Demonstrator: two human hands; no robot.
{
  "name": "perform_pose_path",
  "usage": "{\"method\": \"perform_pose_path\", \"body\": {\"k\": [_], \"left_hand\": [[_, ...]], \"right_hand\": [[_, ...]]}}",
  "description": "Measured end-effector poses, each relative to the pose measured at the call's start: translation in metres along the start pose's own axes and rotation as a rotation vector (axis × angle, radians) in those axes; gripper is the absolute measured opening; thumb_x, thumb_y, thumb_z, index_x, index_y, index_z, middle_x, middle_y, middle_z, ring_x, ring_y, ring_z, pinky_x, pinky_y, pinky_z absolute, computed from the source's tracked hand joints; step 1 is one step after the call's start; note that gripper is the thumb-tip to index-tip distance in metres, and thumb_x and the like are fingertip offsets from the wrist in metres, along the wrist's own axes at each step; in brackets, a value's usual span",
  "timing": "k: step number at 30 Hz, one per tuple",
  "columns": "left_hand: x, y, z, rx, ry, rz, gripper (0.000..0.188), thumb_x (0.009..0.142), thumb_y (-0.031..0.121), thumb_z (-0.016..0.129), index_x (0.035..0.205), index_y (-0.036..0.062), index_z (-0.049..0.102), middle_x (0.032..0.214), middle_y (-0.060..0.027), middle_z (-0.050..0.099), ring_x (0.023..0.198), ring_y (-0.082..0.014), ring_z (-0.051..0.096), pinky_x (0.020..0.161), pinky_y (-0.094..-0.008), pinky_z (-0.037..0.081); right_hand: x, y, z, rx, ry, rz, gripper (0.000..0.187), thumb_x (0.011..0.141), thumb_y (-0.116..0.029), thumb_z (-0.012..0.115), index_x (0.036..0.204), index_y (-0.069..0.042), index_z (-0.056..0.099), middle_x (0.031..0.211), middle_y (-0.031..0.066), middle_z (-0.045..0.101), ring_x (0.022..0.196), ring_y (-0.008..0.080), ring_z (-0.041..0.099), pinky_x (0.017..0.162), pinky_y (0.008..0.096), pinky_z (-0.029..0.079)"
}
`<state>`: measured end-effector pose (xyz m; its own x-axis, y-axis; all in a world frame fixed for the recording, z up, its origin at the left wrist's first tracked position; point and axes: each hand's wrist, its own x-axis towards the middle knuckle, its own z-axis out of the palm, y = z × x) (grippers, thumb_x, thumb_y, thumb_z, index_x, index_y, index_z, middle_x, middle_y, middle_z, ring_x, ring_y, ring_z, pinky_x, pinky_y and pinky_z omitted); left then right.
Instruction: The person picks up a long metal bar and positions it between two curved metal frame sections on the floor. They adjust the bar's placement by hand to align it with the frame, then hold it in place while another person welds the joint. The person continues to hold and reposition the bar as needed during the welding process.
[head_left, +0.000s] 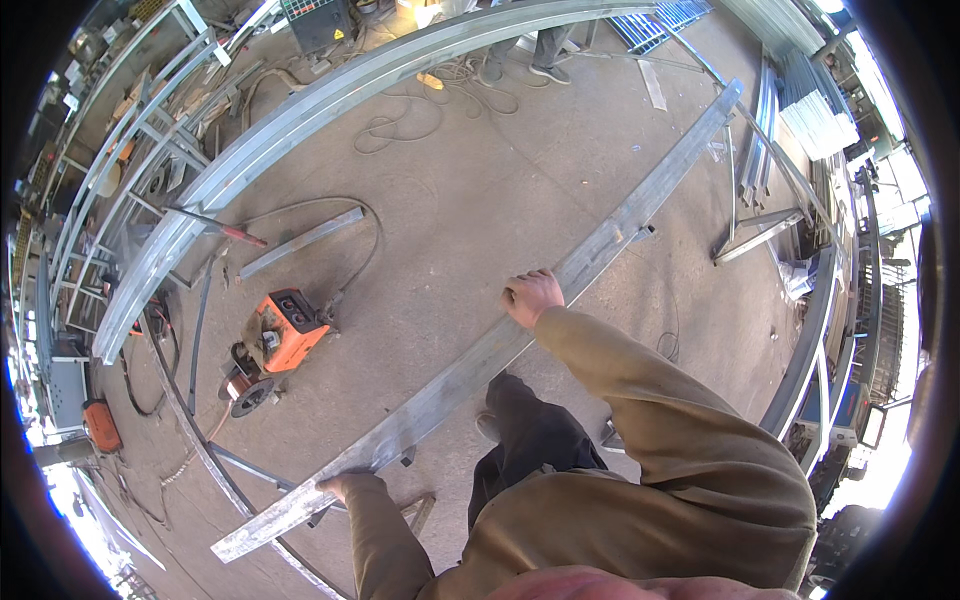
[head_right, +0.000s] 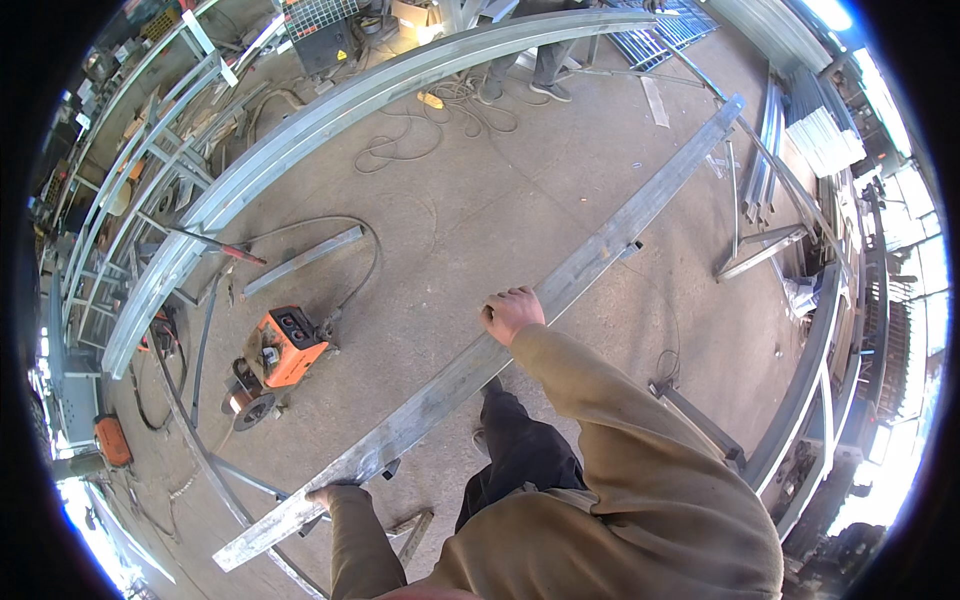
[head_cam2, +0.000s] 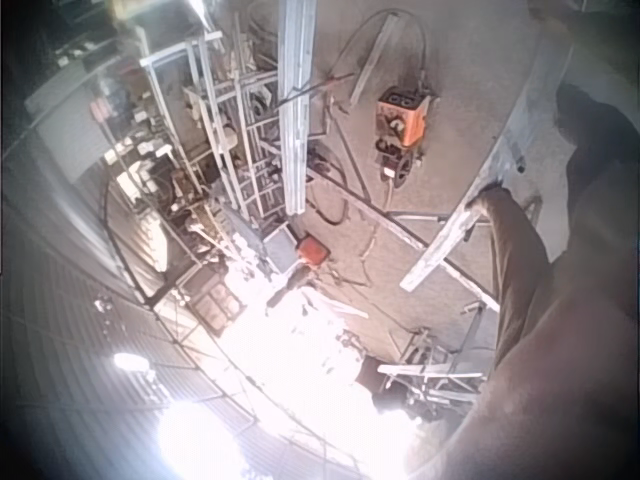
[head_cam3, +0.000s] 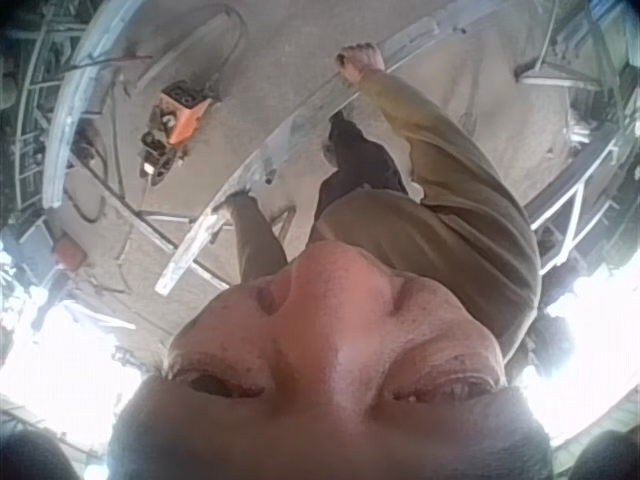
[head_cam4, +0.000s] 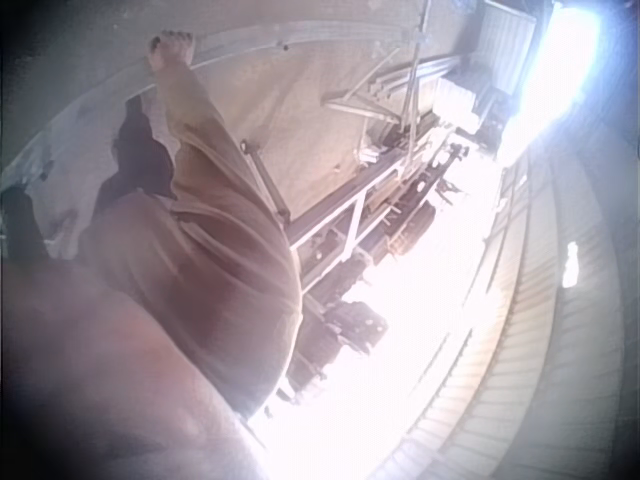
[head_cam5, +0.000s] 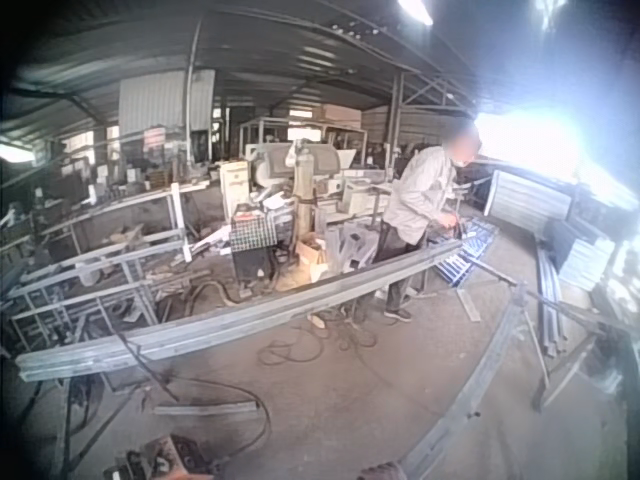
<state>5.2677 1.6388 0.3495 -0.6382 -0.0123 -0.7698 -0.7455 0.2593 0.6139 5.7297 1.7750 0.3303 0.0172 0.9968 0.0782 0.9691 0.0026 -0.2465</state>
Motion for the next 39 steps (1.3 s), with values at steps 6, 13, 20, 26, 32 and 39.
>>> {"method": "perform_pose_path", "body": {"k": [6, 13, 20, 26, 32, 39], "left_hand": [[0.018, -0.006, -0.004, 0.087, -0.099, -0.001, 0.104, 0.093, 0.083, 0.029, 0.163, 0.0067, 0.027, 0.169, -0.0143, 0.029, 0.157, -0.0314, 0.024, 0.13, -0.0458, 0.012], [0.05, -0.001, -0.017, -0.028, 0.056, -0.156, 0.1, 0.092, 0.08, 0.045, 0.158, 0.0054, 0.04, 0.161, -0.0171, 0.043, 0.147, -0.0363, 0.042, 0.123, -0.0508, 0.03], [0.023, 0.012, -0.006, -0.104, 0.289, -0.124, 0.102, 0.092, 0.078, 0.05, 0.151, -0.0055, 0.045, 0.15, -0.0234, 0.054, 0.134, -0.0403, 0.055, 0.116, -0.0496, 0.044], [0.025, 0.017, -0.005, -0.145, 0.309, -0.105, 0.102, 0.092, 0.077, 0.054, 0.149, -0.007, 0.044, 0.145, -0.0238, 0.057, 0.129, -0.0391, 0.059, 0.112, -0.0476, 0.048], [0.036, 0.011, -0.008, -0.172, 0.347, -0.055, 0.1, 0.092, 0.075, 0.056, 0.151, -0.0047, 0.042, 0.144, -0.0246, 0.057, 0.125, -0.0397, 0.061, 0.109, -0.0468, 0.05], [0.039, 0.013, -0.006, -0.123, 0.42, -0.058, 0.097, 0.091, 0.072, 0.06, 0.15, -0.0029, 0.043, 0.141, -0.0261, 0.059, 0.122, -0.0416, 0.063, 0.107, -0.0482, 0.052]], "right_hand": [[-0.005, -0.002, -0.001, -0.004, -0.044, 0.042, 0.02, 0.087, -0.028, 0.063, 0.078, -0.012, 0.071, 0.083, 0.0076, 0.074, 0.087, 0.0284, 0.07, 0.088, 0.0431, 0.05], [0.0, -0.003, 0.004, -0.008, -0.008, -0.019, 0.016, 0.087, -0.025, 0.064, 0.079, -0.013, 0.071, 0.083, 0.009, 0.074, 0.084, 0.0311, 0.07, 0.087, 0.0466, 0.05], [-0.001, -0.001, 0.014, -0.005, 0.028, -0.047, 0.015, 0.088, -0.024, 0.064, 0.079, -0.013, 0.068, 0.08, 0.0076, 0.072, 0.082, 0.0315, 0.069, 0.084, 0.0474, 0.05], [-0.001, 0.001, 0.017, -0.051, -0.023, -0.043, 0.014, 0.088, -0.024, 0.064, 0.079, -0.014, 0.068, 0.08, 0.008, 0.072, 0.084, 0.0303, 0.068, 0.086, 0.047, 0.049], [-0.003, 0.003, 0.02, -0.049, -0.022, -0.025, 0.015, 0.089, -0.026, 0.063, 0.081, -0.015, 0.069, 0.08, 0.0081, 0.072, 0.084, 0.0302, 0.067, 0.087, 0.0463, 0.048], [-0.002, 0.003, 0.021, -0.068, -0.034, -0.049, 0.017, 0.09, -0.027, 0.062, 0.081, -0.014, 0.07, 0.08, 0.0078, 0.073, 0.085, 0.0301, 0.067, 0.085, 0.0461, 0.048]]}}
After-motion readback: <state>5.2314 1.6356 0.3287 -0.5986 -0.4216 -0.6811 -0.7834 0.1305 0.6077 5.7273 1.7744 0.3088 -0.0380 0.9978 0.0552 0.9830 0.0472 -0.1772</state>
